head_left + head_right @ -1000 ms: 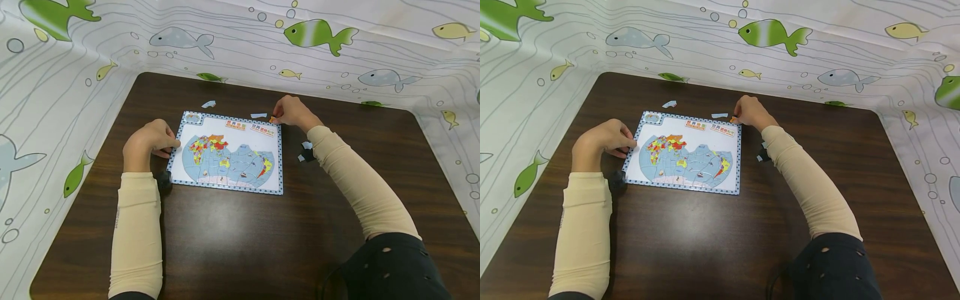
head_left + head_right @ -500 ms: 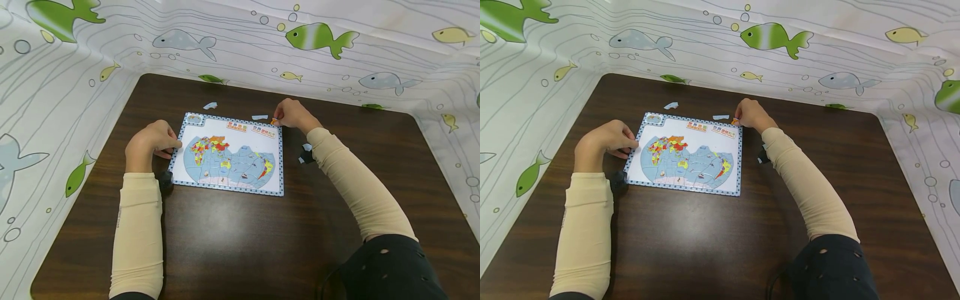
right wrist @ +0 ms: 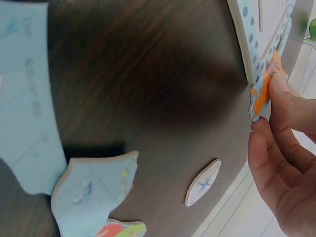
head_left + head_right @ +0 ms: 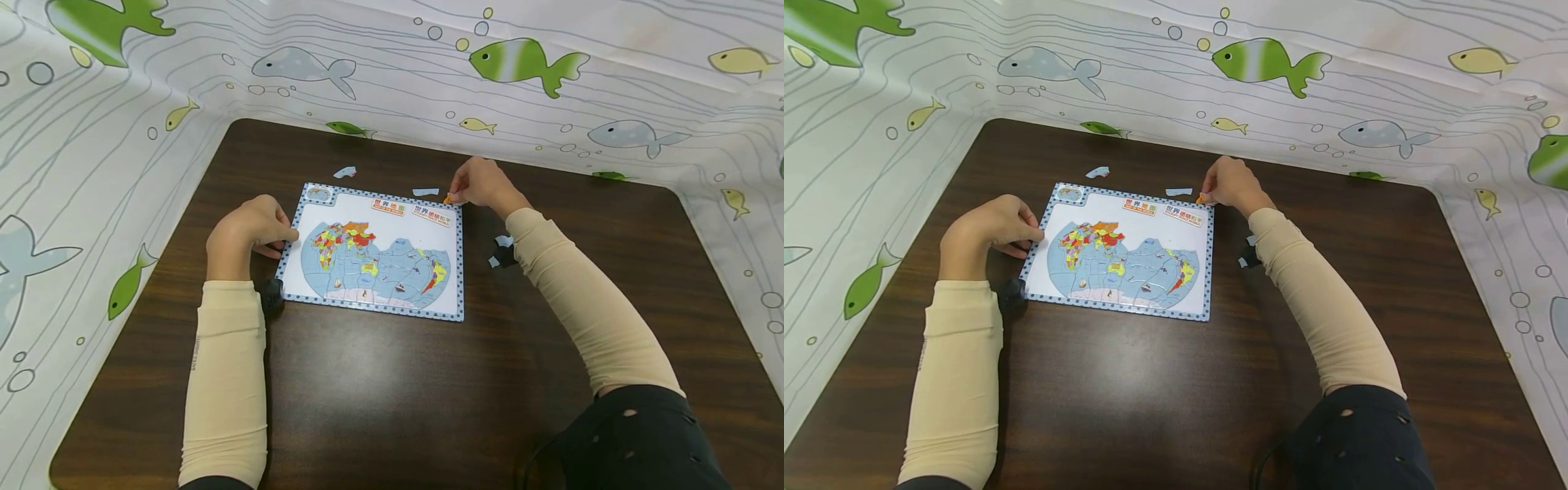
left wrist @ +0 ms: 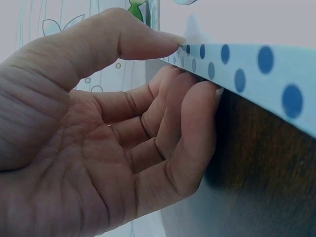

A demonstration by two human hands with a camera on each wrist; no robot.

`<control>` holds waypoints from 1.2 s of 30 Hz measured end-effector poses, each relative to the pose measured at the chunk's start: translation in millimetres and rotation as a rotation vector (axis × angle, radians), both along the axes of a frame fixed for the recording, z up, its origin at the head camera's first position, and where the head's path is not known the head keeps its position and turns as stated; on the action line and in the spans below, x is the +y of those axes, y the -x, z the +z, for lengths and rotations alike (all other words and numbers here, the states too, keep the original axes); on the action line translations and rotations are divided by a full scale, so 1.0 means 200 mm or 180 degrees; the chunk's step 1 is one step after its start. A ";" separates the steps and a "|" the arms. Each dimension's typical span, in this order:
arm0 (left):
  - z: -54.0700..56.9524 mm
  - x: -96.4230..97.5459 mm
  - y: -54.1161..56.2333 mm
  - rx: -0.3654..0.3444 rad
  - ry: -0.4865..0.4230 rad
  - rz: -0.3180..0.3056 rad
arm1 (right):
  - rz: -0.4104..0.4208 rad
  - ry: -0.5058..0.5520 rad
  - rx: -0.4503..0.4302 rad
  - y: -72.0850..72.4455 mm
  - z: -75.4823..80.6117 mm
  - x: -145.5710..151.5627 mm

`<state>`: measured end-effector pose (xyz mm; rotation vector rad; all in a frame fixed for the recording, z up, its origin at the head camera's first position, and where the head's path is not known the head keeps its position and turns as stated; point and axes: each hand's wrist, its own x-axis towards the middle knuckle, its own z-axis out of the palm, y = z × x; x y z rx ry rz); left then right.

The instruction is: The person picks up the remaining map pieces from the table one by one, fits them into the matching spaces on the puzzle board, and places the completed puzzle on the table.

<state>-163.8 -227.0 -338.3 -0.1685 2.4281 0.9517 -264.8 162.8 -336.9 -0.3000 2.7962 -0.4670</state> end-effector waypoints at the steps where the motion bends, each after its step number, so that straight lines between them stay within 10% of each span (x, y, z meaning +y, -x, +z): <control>1: 0.00 0.00 0.00 0.0005 -0.0002 -0.0002 | -0.0002 0.0026 0.0003 0.00 0.00 0.00; 36: 0.01 0.00 -0.01 0.0006 0.0008 0.0009 | 0.0344 0.0380 0.0103 -0.07 0.04 -0.19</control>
